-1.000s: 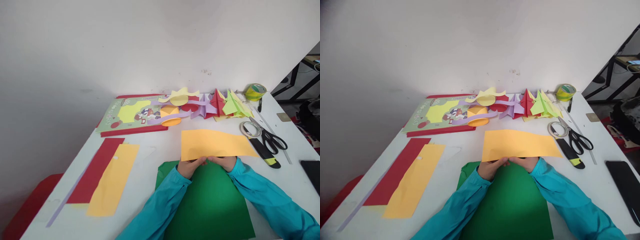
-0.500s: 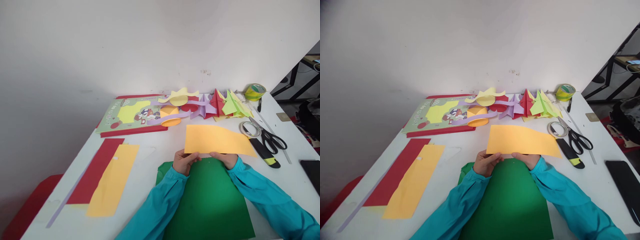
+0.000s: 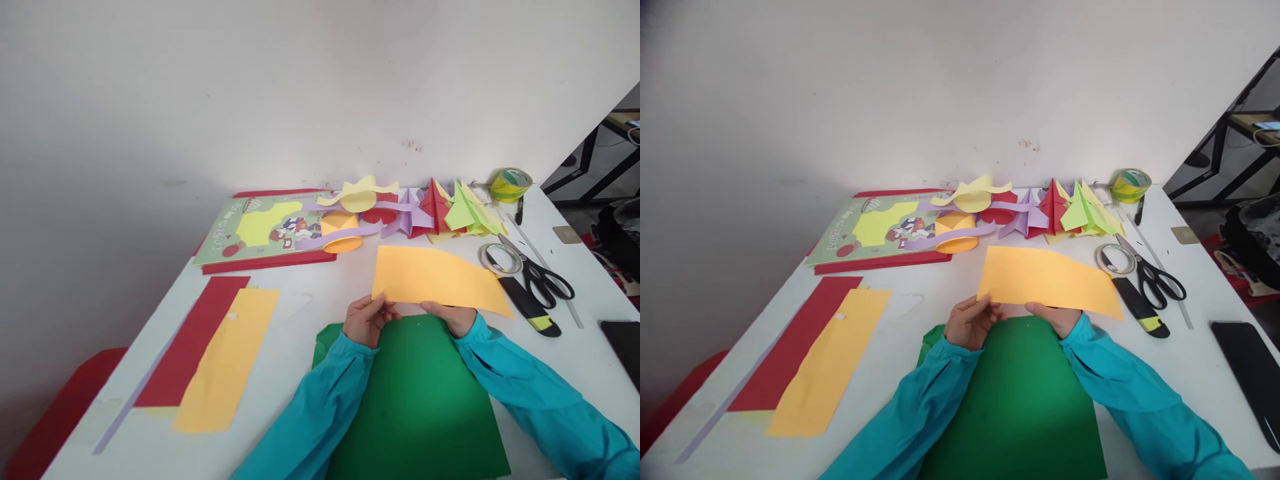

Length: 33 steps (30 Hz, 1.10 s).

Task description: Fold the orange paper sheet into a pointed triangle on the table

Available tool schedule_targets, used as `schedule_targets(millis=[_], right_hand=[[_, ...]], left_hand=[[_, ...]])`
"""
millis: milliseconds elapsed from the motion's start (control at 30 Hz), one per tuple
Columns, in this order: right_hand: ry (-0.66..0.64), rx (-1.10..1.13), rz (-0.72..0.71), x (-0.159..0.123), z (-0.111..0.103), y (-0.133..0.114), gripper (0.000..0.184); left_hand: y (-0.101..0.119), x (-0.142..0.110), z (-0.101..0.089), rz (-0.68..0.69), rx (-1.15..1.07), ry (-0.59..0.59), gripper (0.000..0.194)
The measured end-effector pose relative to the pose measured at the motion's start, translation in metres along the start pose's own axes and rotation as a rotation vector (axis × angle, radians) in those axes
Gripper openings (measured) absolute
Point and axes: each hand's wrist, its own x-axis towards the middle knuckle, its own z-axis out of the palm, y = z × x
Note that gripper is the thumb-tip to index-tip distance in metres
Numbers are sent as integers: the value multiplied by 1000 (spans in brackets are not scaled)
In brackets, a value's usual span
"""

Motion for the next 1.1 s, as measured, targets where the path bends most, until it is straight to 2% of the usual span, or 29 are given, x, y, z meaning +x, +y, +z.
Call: schedule_targets(millis=[367, 533, 633, 733, 933, 1100], right_hand=[[-4, 16, 2, 1, 0, -4, 62], [11, 21, 28, 1, -1, 3, 57], [7, 17, 12, 0, 0, 0, 51], [-86, 24, -5, -1, 3, -10, 44], [-414, -39, -105, 0, 4, -20, 30], [-556, -72, -156, 2, 3, -28, 28]], left_hand=[[1, -2, 2, 47, -35, -49, 40], [2, -2, 0, 10, 22, -104, 57], [-2, -2, 0, 63, 117, -90, 49], [-9, -4, 3, 101, 189, -88, 38], [-14, -12, 10, 172, 339, -132, 33], [-13, -20, 15, 214, 427, -124, 31]])
